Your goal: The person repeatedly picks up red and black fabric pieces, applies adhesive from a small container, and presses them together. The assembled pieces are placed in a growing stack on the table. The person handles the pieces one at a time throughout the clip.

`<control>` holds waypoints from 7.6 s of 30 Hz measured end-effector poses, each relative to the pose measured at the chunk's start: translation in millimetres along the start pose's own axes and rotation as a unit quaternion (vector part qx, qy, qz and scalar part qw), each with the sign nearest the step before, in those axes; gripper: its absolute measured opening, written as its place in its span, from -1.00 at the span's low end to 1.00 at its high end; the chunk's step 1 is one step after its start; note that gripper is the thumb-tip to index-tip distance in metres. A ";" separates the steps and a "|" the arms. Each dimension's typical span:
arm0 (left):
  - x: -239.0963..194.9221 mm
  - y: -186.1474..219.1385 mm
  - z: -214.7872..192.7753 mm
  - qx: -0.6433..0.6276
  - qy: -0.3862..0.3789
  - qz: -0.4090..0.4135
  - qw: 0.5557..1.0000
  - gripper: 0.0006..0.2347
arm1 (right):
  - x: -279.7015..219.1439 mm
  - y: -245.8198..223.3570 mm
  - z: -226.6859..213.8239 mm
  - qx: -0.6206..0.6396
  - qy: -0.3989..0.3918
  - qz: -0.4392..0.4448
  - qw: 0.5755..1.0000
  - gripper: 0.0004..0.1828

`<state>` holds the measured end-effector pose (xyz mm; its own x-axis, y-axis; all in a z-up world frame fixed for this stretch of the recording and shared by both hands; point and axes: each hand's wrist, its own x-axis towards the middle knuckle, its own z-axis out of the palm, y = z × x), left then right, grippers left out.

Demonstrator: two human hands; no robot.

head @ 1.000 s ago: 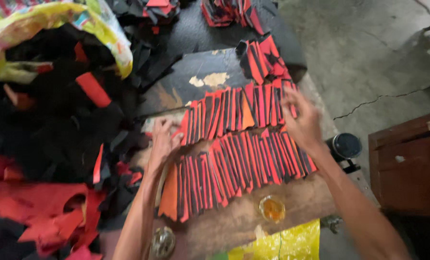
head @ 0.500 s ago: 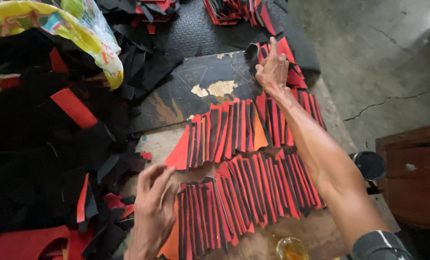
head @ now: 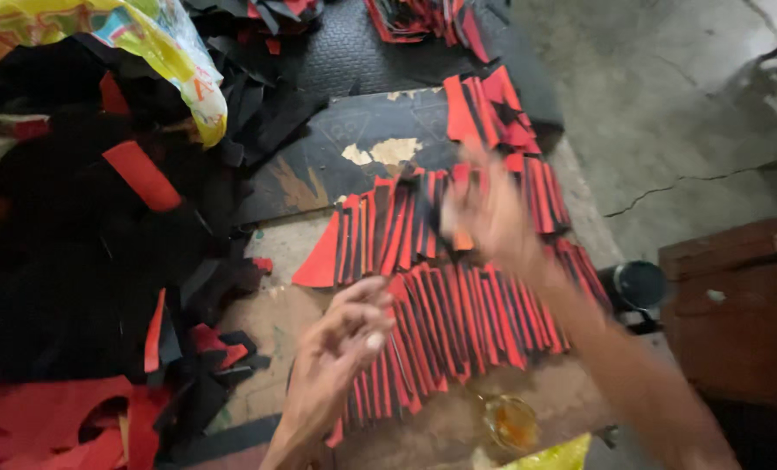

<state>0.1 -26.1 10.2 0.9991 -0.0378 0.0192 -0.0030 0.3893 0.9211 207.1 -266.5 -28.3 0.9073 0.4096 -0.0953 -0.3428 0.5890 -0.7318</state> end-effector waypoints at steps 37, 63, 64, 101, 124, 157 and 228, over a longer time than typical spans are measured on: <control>-149.6 -73.0 96.2 -0.039 0.155 0.008 0.987 -0.90 | -390.6 68.8 96.5 -0.446 0.131 -0.101 0.879 -0.14; -198.4 -47.0 88.1 0.068 0.031 -0.035 0.997 -0.54 | -279.2 -1.3 45.5 -0.876 -0.215 -0.026 0.430 -0.71; -197.8 -45.2 88.5 0.062 0.030 -0.036 0.997 -0.55 | -278.4 -0.3 45.6 -0.878 -0.216 0.001 0.427 -0.71; -191.1 -60.9 98.8 -0.056 -0.001 -0.039 0.998 -0.46 | -372.7 27.9 16.9 -0.738 0.016 -0.277 0.616 -0.77; -198.6 -70.7 98.5 -0.088 0.014 -0.050 0.995 -0.42 | -382.4 -13.1 75.6 -0.323 0.041 -0.257 0.910 -0.67; -202.4 -55.8 119.5 -0.120 -0.042 -0.041 0.991 -0.41 | -367.5 55.9 87.7 -0.529 0.022 -0.267 0.805 -0.64; -216.0 -50.7 122.1 -0.103 0.025 0.067 0.992 -0.44 | -417.2 82.2 105.7 -0.523 0.010 -0.238 0.818 -0.59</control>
<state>-220.7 -150.0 6.9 0.9913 0.0707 0.1112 -0.1316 0.5674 0.8129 -225.3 -315.3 22.7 0.8844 0.2897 0.3659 0.4379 -0.2439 -0.8653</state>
